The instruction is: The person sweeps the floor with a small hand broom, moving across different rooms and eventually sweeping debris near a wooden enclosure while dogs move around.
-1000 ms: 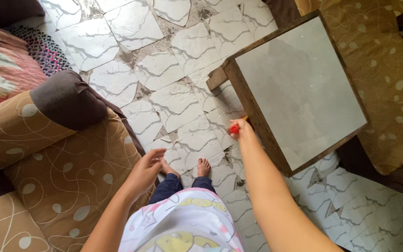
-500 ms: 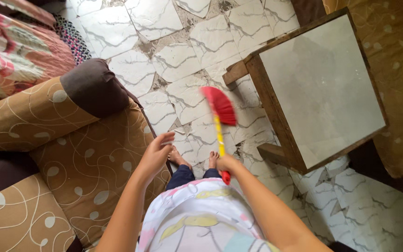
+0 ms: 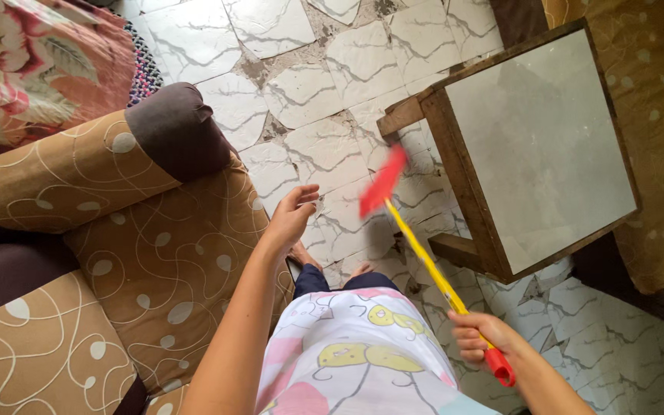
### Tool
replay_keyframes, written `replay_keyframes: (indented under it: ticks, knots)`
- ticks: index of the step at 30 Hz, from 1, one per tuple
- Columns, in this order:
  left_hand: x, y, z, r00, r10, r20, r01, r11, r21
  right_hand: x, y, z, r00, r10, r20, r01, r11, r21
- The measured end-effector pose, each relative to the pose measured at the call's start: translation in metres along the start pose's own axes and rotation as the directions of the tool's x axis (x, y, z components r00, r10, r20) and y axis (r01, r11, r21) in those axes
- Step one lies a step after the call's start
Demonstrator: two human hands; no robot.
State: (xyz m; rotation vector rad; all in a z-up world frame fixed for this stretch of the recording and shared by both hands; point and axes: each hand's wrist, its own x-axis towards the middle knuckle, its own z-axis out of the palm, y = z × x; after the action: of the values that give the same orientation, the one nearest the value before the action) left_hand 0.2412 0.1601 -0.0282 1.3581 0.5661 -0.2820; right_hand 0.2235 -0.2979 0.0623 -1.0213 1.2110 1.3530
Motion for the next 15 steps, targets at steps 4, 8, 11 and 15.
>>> replay_keyframes:
  ticks: [4, 8, 11, 15]
  knots:
    - [-0.008, 0.012, -0.01, 1.0, 0.01, -0.027, -0.011, 1.0, -0.029, 0.064, -0.02, 0.003, 0.95, 0.086, 0.3, -0.14, 0.976, 0.165]
    - [-0.019, 0.024, -0.015, 0.995, -0.023, -0.1, 0.019, 0.999, -0.035, 0.179, -0.074, 0.085, 0.935, 0.005, 0.354, -0.087, 0.973, 0.214]
    - [-0.027, 0.022, -0.021, 0.989, -0.051, -0.142, 0.047, 0.998, -0.031, 0.241, -0.146, 0.175, 0.868, 0.052, 0.493, 0.001, 0.994, -0.106]
    - [-0.033, 0.014, -0.027, 0.976, -0.047, -0.211, 0.047, 0.999, -0.005, 0.277, -0.277, 0.236, 0.734, 0.133, 0.665, -0.177, 0.984, -0.001]
